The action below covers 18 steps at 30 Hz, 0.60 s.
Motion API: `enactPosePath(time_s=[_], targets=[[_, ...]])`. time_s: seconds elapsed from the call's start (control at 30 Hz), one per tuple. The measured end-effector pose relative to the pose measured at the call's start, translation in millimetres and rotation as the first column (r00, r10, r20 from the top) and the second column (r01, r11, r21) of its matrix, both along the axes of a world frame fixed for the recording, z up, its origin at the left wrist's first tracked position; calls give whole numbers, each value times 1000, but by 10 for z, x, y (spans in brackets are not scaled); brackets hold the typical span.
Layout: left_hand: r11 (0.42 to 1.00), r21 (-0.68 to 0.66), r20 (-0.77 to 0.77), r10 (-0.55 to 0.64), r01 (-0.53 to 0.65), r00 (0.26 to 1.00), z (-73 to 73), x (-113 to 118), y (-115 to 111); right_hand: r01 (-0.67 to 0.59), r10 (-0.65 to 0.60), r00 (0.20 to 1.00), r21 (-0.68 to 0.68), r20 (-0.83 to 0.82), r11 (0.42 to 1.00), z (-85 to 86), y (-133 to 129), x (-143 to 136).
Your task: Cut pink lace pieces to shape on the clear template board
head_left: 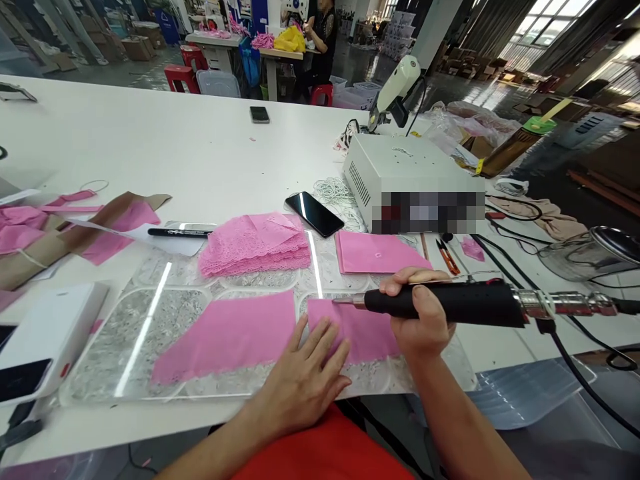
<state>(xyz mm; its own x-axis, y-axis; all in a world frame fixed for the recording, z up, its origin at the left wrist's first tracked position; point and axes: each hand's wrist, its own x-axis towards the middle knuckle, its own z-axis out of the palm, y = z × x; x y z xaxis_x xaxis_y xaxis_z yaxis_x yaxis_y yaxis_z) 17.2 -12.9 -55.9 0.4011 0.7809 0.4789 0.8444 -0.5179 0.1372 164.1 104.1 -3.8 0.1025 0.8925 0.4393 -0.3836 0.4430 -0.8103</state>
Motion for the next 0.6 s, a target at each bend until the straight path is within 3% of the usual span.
enactPosePath(time_s=[0.2,0.33,0.47,0.6], targets=[[999,20,85,-38,36,996,-49,-5,35,73,-72,993,12,-91,997,99,98,123],[998,35,161,-61,56,985,-76,-14,89,271,-269,953,-5,-141,962,188,168,552],[997,21,184,-80,77,980,-89,-14,91,413,-421,901,-89,-104,906,152,57,987],[997,1,174,-70,71,982,-71,-12,69,461,-474,875,-127,-99,878,77,-45,1109]])
